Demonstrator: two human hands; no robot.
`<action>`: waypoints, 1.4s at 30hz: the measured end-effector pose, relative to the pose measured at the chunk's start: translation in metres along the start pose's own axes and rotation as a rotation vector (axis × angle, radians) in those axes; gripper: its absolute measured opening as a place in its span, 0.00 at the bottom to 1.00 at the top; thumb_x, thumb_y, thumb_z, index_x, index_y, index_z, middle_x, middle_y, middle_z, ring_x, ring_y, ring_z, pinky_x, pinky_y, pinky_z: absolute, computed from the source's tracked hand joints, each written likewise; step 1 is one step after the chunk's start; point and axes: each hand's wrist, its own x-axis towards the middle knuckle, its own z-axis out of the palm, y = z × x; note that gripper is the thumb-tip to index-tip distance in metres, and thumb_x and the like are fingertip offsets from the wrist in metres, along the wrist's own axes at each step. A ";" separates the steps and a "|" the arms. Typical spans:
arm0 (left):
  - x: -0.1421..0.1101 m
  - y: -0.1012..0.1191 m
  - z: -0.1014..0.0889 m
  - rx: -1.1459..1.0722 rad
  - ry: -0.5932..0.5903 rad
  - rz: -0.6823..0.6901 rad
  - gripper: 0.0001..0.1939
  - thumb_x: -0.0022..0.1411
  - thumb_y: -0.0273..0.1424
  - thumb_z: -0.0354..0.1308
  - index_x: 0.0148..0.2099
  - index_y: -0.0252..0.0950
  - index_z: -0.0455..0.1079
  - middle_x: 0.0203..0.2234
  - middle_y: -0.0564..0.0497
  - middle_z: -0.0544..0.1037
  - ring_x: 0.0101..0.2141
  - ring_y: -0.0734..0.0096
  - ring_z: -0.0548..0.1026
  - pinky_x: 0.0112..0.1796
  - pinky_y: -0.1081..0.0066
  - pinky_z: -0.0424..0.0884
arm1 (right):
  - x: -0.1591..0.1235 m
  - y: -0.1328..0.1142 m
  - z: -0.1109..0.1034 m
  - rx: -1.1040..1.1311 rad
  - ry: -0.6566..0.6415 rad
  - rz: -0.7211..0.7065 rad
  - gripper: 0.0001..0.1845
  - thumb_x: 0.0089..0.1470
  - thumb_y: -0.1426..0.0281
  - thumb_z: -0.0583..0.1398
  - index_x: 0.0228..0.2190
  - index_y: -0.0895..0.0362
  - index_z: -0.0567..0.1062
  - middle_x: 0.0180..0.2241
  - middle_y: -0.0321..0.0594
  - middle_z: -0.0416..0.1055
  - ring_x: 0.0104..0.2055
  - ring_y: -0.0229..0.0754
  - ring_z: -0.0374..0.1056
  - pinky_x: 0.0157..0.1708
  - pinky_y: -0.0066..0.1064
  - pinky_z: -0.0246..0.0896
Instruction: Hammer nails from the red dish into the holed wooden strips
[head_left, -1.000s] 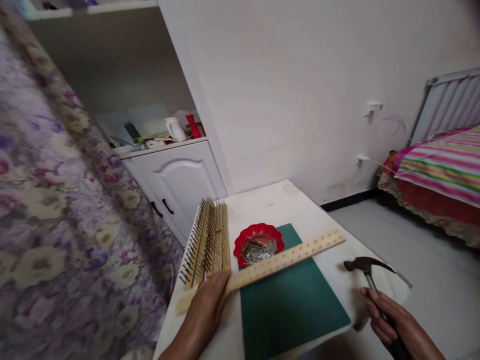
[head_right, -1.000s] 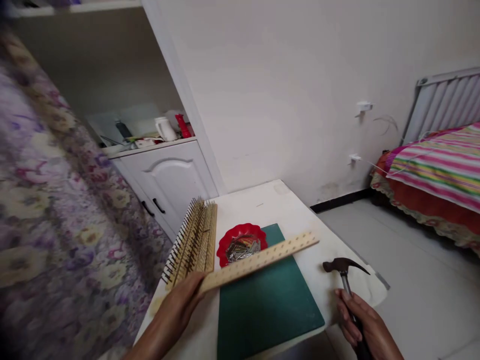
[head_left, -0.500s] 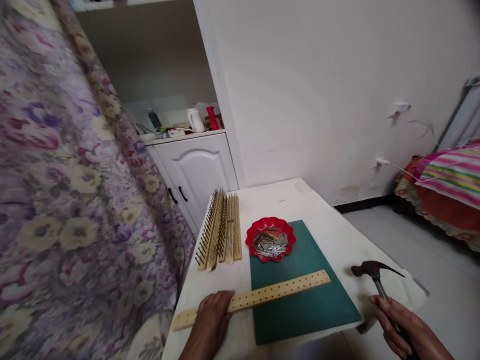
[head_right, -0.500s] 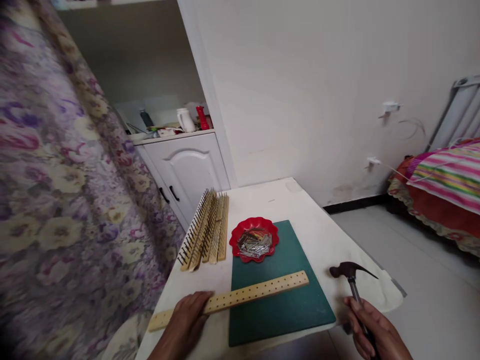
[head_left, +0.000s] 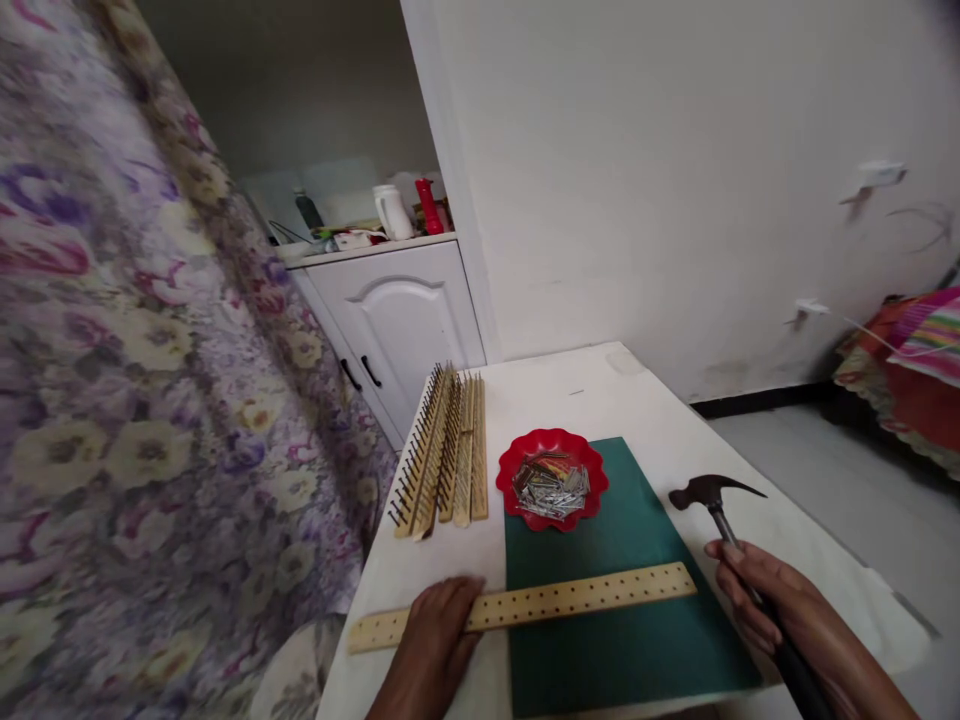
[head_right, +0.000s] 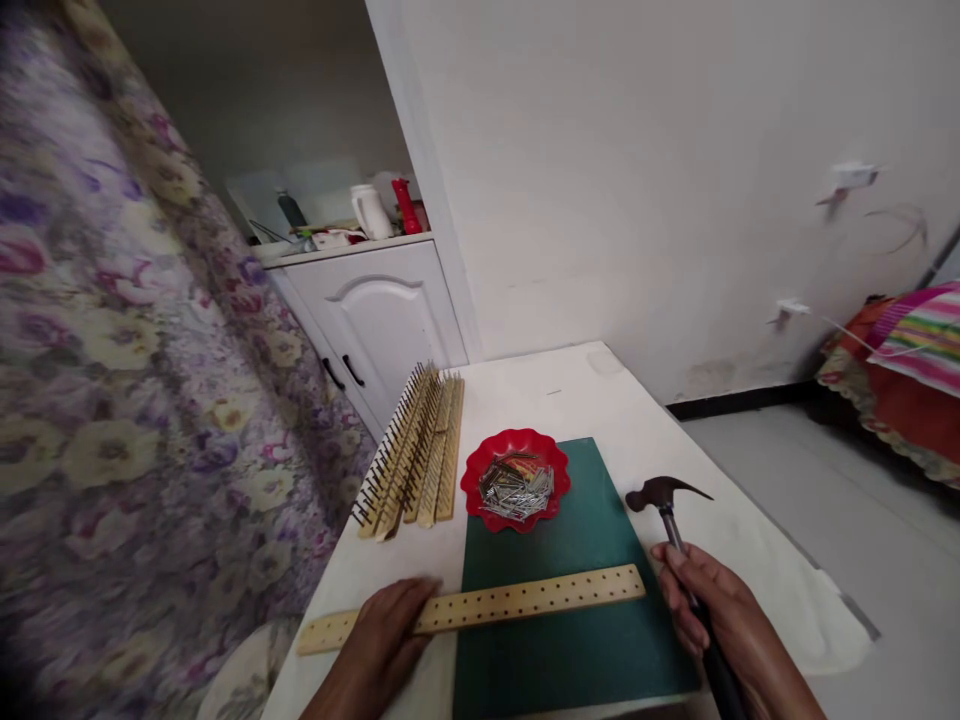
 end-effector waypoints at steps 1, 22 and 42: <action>0.002 0.003 -0.003 -0.011 0.007 -0.016 0.22 0.56 0.33 0.56 0.54 0.45 0.65 0.48 0.46 0.73 0.48 0.58 0.70 0.50 0.60 0.67 | 0.001 0.003 -0.001 0.001 0.007 0.009 0.17 0.43 0.59 0.66 0.30 0.58 0.72 0.16 0.29 0.68 0.07 0.23 0.50 0.06 0.16 0.46; 0.205 0.060 0.014 -0.001 -0.062 0.054 0.08 0.57 0.24 0.50 0.37 0.35 0.70 0.35 0.48 0.74 0.38 0.66 0.70 0.40 0.69 0.66 | -0.010 -0.002 -0.004 0.038 -0.022 -0.049 0.14 0.47 0.61 0.64 0.30 0.58 0.72 0.16 0.28 0.68 0.08 0.21 0.51 0.07 0.13 0.47; 0.043 0.096 0.027 -0.091 -0.145 -0.018 0.12 0.65 0.34 0.46 0.42 0.38 0.69 0.35 0.47 0.71 0.38 0.65 0.68 0.39 0.65 0.65 | -0.017 -0.006 -0.011 -0.005 -0.030 -0.054 0.16 0.43 0.61 0.66 0.30 0.59 0.72 0.15 0.27 0.68 0.08 0.22 0.53 0.07 0.14 0.48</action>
